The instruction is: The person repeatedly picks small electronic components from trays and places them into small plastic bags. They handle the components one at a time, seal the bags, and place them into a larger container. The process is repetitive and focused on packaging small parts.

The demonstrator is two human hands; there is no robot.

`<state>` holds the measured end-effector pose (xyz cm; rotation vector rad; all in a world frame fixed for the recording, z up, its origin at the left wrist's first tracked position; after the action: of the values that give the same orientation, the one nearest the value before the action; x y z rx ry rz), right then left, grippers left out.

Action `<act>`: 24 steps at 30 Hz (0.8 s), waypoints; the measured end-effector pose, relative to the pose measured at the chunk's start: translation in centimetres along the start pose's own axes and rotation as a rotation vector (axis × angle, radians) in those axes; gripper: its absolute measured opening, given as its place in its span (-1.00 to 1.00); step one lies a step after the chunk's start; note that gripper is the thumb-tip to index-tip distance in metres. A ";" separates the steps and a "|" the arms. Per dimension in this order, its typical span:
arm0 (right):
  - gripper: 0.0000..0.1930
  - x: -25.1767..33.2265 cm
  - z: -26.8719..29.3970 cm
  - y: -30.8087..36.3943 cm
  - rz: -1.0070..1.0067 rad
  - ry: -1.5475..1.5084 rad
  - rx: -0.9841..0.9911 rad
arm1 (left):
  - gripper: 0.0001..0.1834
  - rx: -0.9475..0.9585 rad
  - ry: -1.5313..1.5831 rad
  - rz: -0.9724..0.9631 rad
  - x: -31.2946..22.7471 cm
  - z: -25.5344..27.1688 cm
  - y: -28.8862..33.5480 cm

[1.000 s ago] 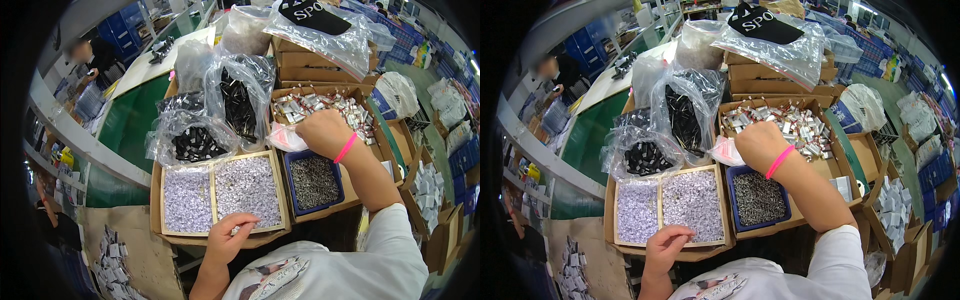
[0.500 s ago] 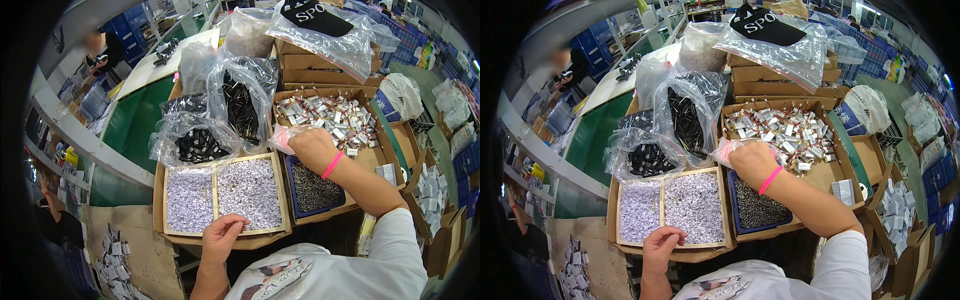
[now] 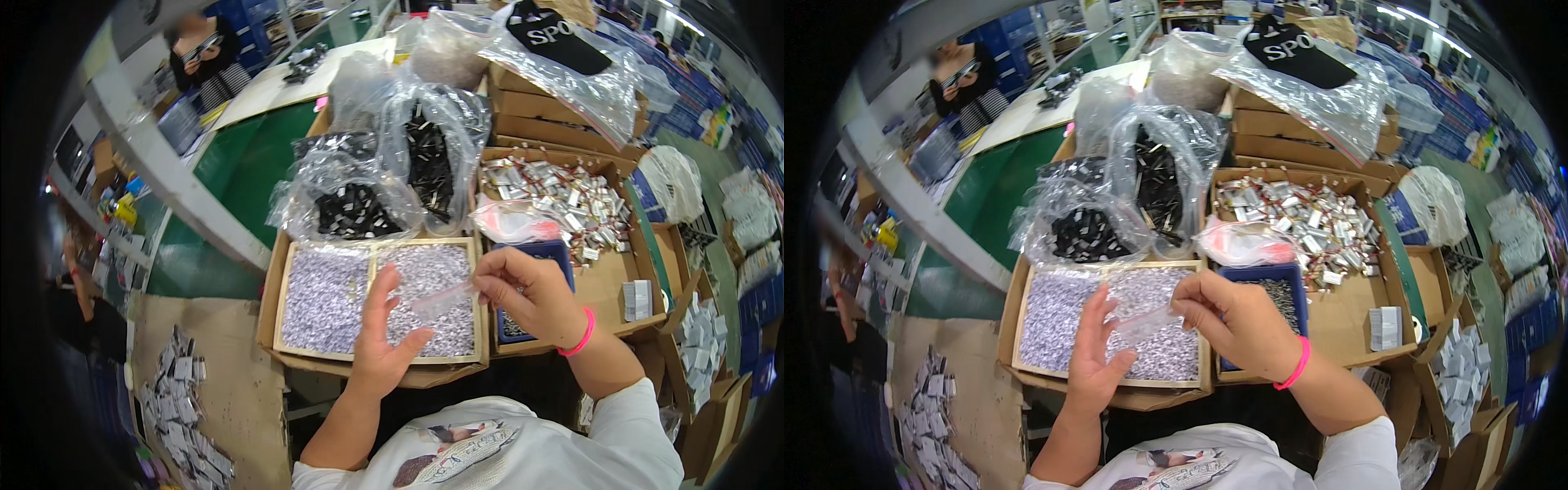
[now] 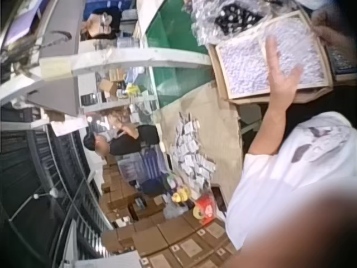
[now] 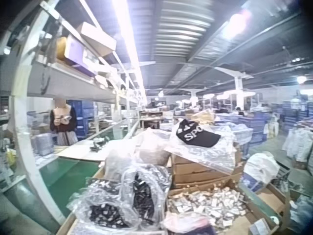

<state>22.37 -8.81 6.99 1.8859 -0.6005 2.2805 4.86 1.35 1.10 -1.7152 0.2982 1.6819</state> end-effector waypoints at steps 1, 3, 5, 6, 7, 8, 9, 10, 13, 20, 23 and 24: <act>-0.89 -0.1 -1.0 -0.1 -0.016 -0.045 0.032 | -0.72 0.066 -0.058 -0.043 -0.1 0.2 -0.2; -0.89 -0.5 -2.5 -0.5 -0.083 -0.026 0.105 | -0.81 0.204 -0.183 -0.158 -0.3 0.9 -0.8; -0.85 0.0 -3.1 -0.9 0.025 0.237 0.201 | -0.85 0.194 -0.278 -0.048 -0.4 1.8 -0.5; -0.84 0.2 -3.4 -1.2 0.110 0.377 0.246 | -0.87 0.187 -0.318 0.000 -0.4 2.1 -0.4; -0.84 0.4 -3.9 -1.5 0.172 0.377 0.294 | -0.87 0.208 -0.386 -0.086 -0.8 2.4 -0.6; -0.84 0.5 -4.2 -1.8 0.229 0.380 0.336 | -0.90 0.241 -0.424 -0.064 -0.9 2.9 -0.7; -0.84 0.6 -4.6 -1.9 0.279 0.395 0.376 | -0.92 0.284 -0.465 -0.042 -1.0 3.2 -0.7; -0.85 0.5 -4.9 -2.1 0.269 0.402 0.400 | -0.94 0.318 -0.486 -0.049 -1.1 3.4 -0.7; -0.85 0.2 -5.4 -2.5 0.246 0.468 0.456 | -0.93 0.300 -0.489 -0.078 -1.3 3.8 -1.1; -0.88 0.0 -5.5 -3.4 0.285 0.552 0.372 | -0.87 -0.238 -0.842 -0.317 -2.0 5.0 -1.0; -0.87 -0.1 -5.4 -3.9 0.247 0.564 0.308 | -0.87 -0.141 -0.353 0.005 -0.9 4.9 -0.2; -0.86 -0.1 -5.5 -4.0 0.256 0.570 0.304 | -0.88 -0.065 -0.176 0.209 -0.1 4.2 0.1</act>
<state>18.65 -3.11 7.01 1.1867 -0.4470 3.0372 1.46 3.87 1.55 -1.6135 0.3542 2.0004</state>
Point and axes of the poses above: each hand's wrist, its own y-axis away from the middle knuckle, its own z-axis out of the back of the hand, x = y × z, the point moved 3 cm from there along -y, towards the middle knuckle, and after that the axes turned 9 degrees about -y, right-handed, at the moved point
